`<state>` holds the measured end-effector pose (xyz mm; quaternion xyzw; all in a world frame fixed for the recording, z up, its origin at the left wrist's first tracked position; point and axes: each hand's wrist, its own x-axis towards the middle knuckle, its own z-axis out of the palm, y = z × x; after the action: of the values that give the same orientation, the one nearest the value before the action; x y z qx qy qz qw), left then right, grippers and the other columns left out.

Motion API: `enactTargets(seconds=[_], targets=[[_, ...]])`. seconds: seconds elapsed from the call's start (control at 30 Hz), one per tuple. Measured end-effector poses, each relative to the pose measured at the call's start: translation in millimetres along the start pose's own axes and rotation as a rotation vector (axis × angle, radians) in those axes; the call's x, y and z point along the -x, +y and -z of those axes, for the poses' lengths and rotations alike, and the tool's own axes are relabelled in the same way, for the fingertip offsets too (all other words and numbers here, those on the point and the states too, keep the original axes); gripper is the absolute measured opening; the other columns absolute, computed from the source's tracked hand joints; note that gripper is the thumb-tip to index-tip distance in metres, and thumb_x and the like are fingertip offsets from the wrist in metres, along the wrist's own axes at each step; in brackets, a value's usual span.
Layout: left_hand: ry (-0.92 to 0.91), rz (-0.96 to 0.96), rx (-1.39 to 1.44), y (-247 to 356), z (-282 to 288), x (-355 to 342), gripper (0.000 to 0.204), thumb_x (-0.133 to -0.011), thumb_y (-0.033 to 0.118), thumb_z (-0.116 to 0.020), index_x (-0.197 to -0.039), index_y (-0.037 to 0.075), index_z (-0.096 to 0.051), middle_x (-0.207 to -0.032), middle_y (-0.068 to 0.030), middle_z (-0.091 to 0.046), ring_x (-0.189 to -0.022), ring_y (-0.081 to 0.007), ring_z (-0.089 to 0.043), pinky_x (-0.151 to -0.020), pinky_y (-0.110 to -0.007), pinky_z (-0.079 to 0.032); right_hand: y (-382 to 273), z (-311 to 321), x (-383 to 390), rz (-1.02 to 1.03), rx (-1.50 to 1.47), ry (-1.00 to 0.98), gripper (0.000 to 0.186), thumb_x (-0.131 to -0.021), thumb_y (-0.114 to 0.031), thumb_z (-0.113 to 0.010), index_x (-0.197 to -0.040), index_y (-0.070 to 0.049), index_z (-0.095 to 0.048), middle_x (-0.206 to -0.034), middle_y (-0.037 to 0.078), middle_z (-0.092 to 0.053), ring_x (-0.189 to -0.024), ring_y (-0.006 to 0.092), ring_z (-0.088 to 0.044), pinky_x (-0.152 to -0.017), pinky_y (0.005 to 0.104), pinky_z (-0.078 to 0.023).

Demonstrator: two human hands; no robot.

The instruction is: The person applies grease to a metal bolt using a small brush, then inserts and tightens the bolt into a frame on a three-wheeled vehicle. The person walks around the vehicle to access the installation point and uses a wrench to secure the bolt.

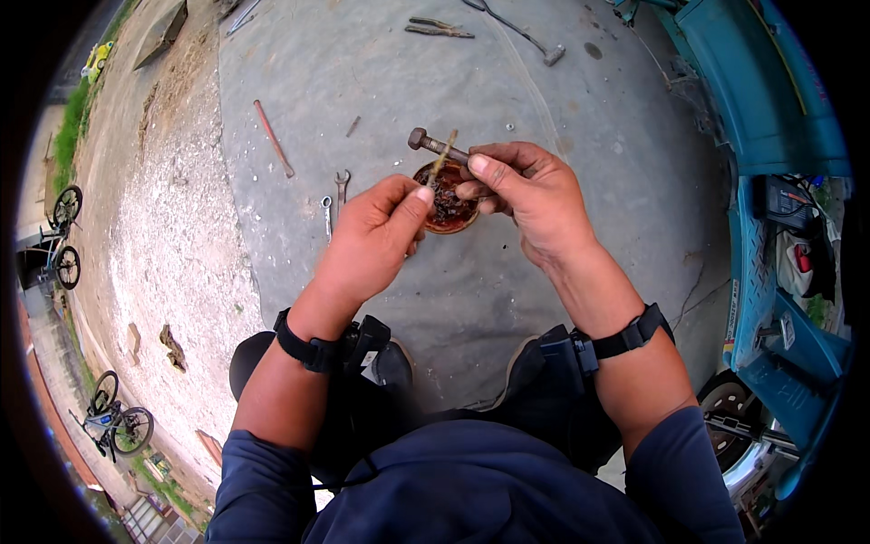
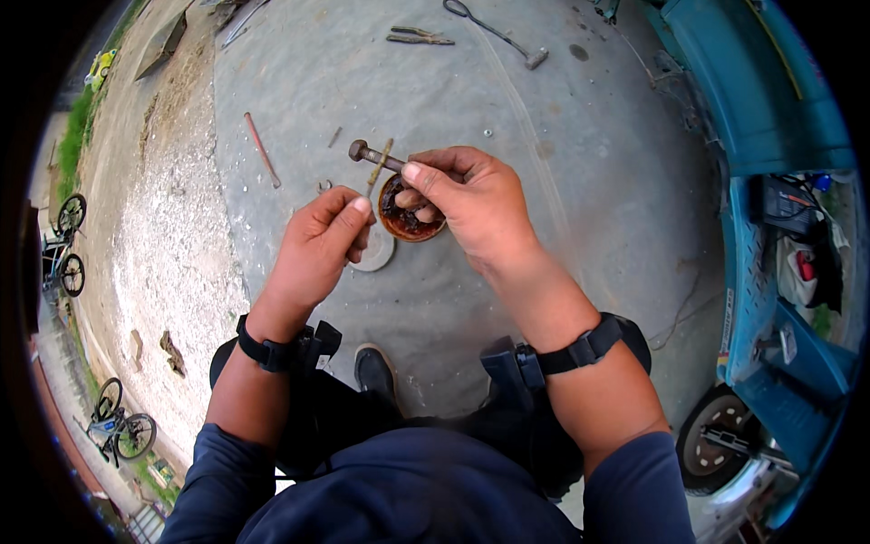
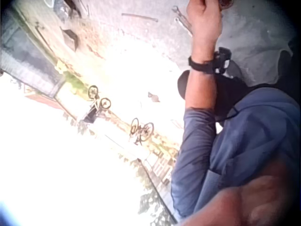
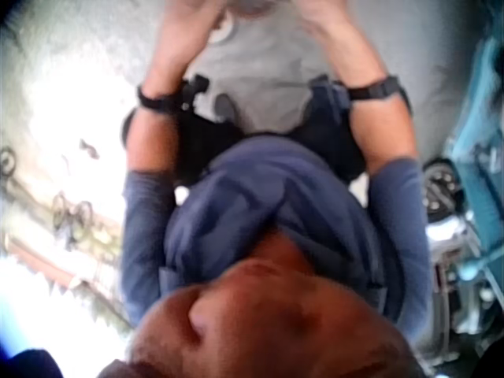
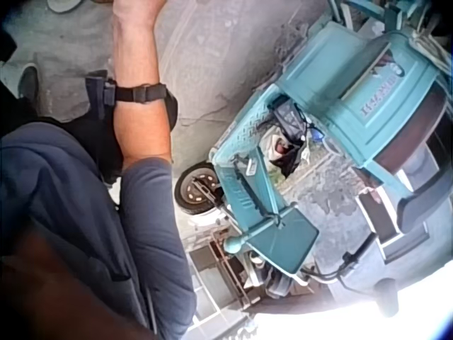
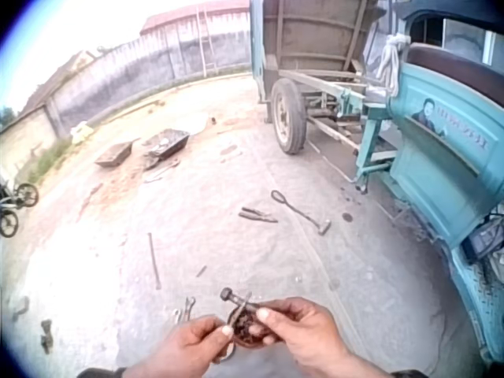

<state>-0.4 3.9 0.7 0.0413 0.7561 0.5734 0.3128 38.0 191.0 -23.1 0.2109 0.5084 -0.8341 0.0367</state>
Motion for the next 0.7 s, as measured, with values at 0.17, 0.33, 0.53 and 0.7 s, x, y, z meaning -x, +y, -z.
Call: enactTargets(seconds=[0.17, 0.33, 0.53, 0.7], targets=[[0.019, -0.008, 0.052, 0.8, 3.1, -5.1, 0.025, -0.1, 0.026, -0.053, -0.09, 0.004, -0.059, -0.069, 0.0018, -0.053, -0.06, -0.0056, -0.047, -0.054, -0.021, -0.038, -1.4, 0.1, 0.6, 0.006, 0.036, -0.028, 0.022, -0.09, -0.011, -0.069, -0.103, 0.005, -0.064, -0.087, 0.01, -0.07, -0.075, 0.0121, -0.066, -0.065, 0.0226, -0.052], [0.015, 0.008, 0.136, -0.9, 3.9, -8.8, 0.025, -0.1, 0.028, -0.051, -0.091, 0.006, -0.059, -0.068, 0.0019, -0.052, -0.058, -0.0061, -0.045, -0.053, -0.021, -0.036, -2.3, -1.4, 1.5, 0.019, 0.039, -0.008, 0.021, -0.09, -0.01, -0.068, -0.104, 0.005, -0.064, -0.087, 0.01, -0.07, -0.073, 0.0114, -0.065, -0.065, 0.0224, -0.052], [-0.065, 0.085, 0.342, 0.7, 1.3, -9.7, 0.027, -0.101, 0.03, -0.051, -0.092, 0.006, -0.058, -0.069, 0.0006, -0.052, -0.058, -0.008, -0.045, -0.052, -0.022, -0.035, -2.2, -1.0, 0.9, 0.007, 0.052, -0.033, 0.022, -0.09, -0.011, -0.068, -0.104, 0.006, -0.064, -0.085, 0.01, -0.07, -0.072, 0.011, -0.064, -0.064, 0.0225, -0.052], [-0.089, 0.151, 0.516, -0.1, 1.1, -9.9, 0.027, -0.101, 0.031, -0.05, -0.092, 0.006, -0.056, -0.068, -0.0006, -0.049, -0.057, -0.0102, -0.043, -0.051, -0.022, -0.034, 0.0, -1.1, 1.0, -0.004, 0.028, -0.052, 0.022, -0.09, -0.011, -0.068, -0.104, 0.005, -0.064, -0.084, 0.009, -0.07, -0.072, 0.0108, -0.064, -0.064, 0.0228, -0.051]])
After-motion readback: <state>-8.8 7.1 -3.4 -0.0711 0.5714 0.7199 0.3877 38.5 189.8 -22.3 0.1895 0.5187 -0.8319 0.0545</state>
